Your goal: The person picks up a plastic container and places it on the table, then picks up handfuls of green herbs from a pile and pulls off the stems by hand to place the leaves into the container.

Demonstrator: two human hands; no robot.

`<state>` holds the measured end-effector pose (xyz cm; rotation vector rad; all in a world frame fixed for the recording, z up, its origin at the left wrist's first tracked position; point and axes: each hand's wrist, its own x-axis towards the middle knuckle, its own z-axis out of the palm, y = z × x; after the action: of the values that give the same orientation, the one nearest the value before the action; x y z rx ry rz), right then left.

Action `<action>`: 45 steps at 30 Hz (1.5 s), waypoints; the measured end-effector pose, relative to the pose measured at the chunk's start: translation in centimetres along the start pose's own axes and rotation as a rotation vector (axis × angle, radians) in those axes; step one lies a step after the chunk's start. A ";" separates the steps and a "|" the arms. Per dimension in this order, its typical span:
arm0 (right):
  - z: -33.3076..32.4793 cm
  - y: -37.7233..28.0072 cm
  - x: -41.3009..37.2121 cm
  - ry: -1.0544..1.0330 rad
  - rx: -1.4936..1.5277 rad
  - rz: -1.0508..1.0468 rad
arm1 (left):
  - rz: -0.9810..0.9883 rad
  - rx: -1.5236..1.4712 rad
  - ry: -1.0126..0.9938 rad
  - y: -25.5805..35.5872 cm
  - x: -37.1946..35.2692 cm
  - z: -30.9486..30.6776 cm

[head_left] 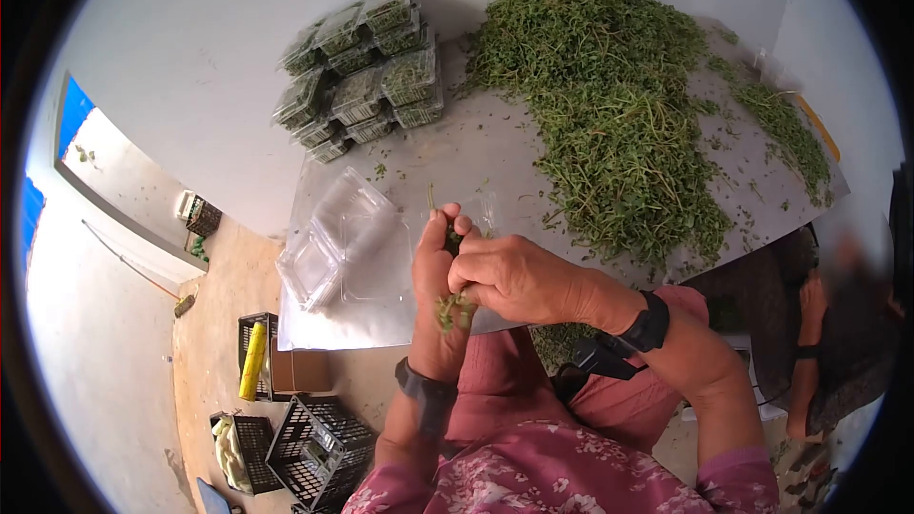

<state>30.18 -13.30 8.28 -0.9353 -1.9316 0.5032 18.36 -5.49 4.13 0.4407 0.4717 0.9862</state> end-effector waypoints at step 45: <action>-4.4 2.7 0.6 0.321 0.632 0.653 | 0.077 0.935 -0.254 -0.5 -3.1 1.0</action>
<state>34.90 -11.30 9.09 -1.1138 -1.0372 1.1758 17.77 -8.57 5.22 1.4128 0.6732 0.7191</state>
